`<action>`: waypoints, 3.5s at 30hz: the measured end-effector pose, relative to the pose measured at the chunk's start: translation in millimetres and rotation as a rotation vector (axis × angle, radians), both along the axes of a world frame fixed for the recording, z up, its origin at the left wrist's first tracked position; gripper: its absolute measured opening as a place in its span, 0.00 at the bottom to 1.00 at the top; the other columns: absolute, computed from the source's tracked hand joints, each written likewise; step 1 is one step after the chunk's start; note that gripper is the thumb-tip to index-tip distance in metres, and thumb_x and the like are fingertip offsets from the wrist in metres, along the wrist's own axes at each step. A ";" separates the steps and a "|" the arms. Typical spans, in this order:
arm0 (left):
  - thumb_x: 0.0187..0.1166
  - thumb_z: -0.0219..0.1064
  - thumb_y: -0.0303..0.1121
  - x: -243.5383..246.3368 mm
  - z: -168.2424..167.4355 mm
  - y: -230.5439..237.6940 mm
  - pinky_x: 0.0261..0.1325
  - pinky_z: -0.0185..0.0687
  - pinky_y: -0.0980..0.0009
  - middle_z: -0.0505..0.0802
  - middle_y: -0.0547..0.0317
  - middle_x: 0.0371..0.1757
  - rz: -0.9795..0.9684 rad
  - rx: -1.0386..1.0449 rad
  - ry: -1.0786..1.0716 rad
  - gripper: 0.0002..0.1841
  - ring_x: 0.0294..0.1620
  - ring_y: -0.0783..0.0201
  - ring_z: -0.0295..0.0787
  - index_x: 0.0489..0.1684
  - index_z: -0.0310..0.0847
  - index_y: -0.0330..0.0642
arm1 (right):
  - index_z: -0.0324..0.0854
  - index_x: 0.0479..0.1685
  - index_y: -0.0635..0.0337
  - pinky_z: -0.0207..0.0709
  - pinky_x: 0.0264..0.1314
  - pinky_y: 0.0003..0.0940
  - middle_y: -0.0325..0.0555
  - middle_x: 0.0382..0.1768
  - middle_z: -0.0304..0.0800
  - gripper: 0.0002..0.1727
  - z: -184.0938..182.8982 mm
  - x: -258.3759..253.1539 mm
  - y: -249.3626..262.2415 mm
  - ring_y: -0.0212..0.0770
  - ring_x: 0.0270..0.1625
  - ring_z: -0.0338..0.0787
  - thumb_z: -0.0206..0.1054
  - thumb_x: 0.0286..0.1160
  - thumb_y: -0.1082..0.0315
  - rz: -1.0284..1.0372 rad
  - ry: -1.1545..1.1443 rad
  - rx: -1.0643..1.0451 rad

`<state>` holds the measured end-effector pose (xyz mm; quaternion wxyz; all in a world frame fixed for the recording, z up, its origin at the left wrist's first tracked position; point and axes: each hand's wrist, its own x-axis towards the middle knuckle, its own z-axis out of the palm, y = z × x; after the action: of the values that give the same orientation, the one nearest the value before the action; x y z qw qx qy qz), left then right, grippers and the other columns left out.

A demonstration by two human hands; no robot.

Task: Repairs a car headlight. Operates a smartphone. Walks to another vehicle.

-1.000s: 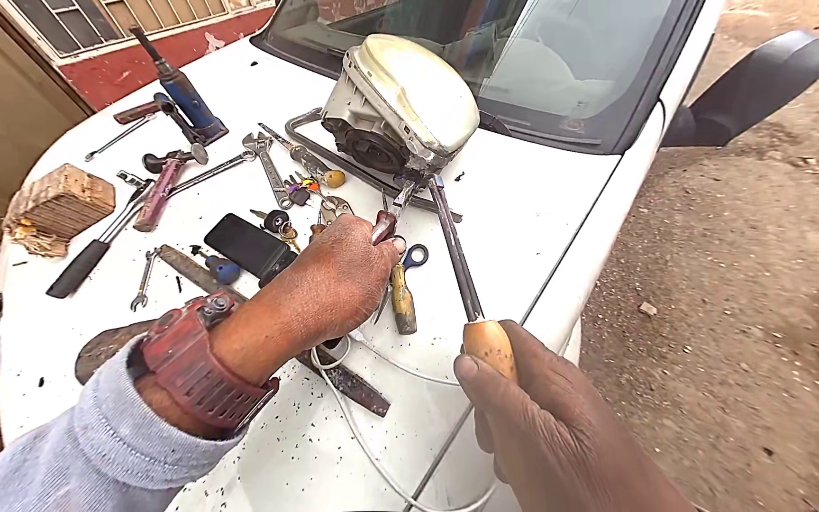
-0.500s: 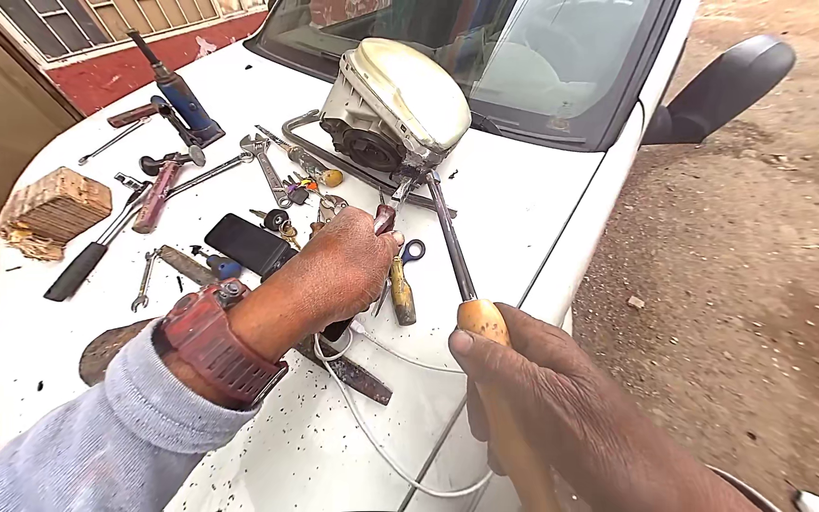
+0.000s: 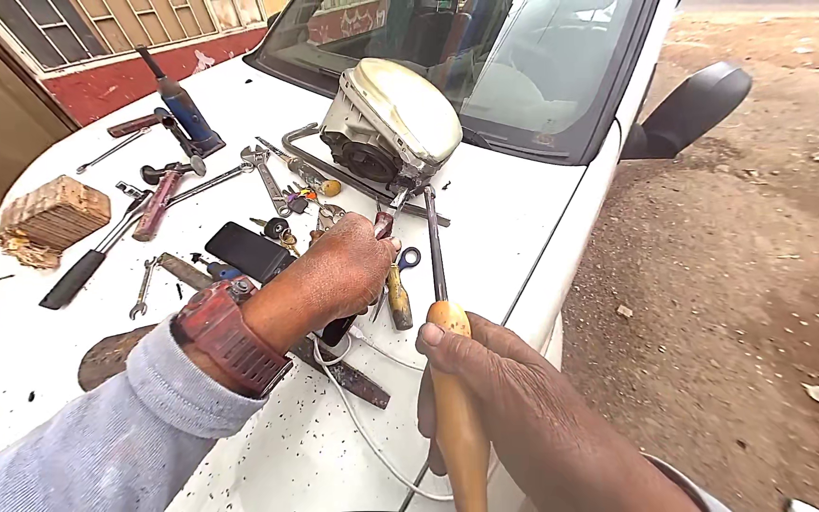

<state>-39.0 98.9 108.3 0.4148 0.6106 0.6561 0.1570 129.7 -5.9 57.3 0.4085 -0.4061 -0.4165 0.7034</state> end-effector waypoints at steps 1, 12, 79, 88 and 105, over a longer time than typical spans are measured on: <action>0.94 0.54 0.46 -0.4 -0.3 0.0 0.22 0.84 0.64 0.89 0.48 0.26 -0.002 0.002 -0.005 0.20 0.18 0.57 0.86 0.40 0.77 0.36 | 0.74 0.54 0.64 0.92 0.25 0.46 0.56 0.24 0.87 0.19 1.6 -1.1 -0.1 0.50 0.23 0.92 0.55 0.89 0.54 -0.003 0.009 -0.005; 0.93 0.55 0.46 -0.7 -0.5 0.4 0.21 0.83 0.65 0.88 0.47 0.25 0.007 -0.009 -0.018 0.19 0.17 0.57 0.85 0.42 0.75 0.36 | 0.75 0.52 0.65 0.92 0.26 0.46 0.58 0.24 0.88 0.19 17.2 -3.7 1.5 0.51 0.23 0.93 0.54 0.90 0.55 0.021 0.043 -0.041; 0.93 0.55 0.46 -7.9 -8.7 6.7 0.27 0.89 0.65 0.93 0.49 0.33 -0.008 -0.031 -0.047 0.17 0.23 0.57 0.91 0.45 0.77 0.39 | 0.69 0.59 0.63 0.92 0.31 0.50 0.55 0.28 0.87 0.20 -48.7 6.5 3.3 0.53 0.28 0.93 0.57 0.90 0.53 0.028 0.055 0.137; 0.93 0.55 0.45 -7.0 -5.9 6.2 0.27 0.88 0.66 0.91 0.49 0.31 0.004 -0.038 -0.054 0.18 0.21 0.57 0.89 0.44 0.78 0.38 | 0.72 0.57 0.60 0.89 0.27 0.45 0.52 0.27 0.88 0.18 -36.0 11.1 3.2 0.49 0.24 0.91 0.59 0.88 0.53 0.045 -0.039 0.118; 0.93 0.55 0.46 -3.9 -2.6 5.5 0.24 0.86 0.64 0.90 0.48 0.26 -0.006 -0.010 0.005 0.19 0.19 0.56 0.88 0.41 0.76 0.37 | 0.77 0.53 0.56 0.90 0.25 0.45 0.51 0.28 0.89 0.21 -7.4 5.3 8.9 0.49 0.24 0.92 0.63 0.82 0.46 0.016 -0.251 0.082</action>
<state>-42.8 104.4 105.7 0.4167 0.6110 0.6560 0.1507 134.9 3.0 49.9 0.3638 -0.4702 -0.4961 0.6328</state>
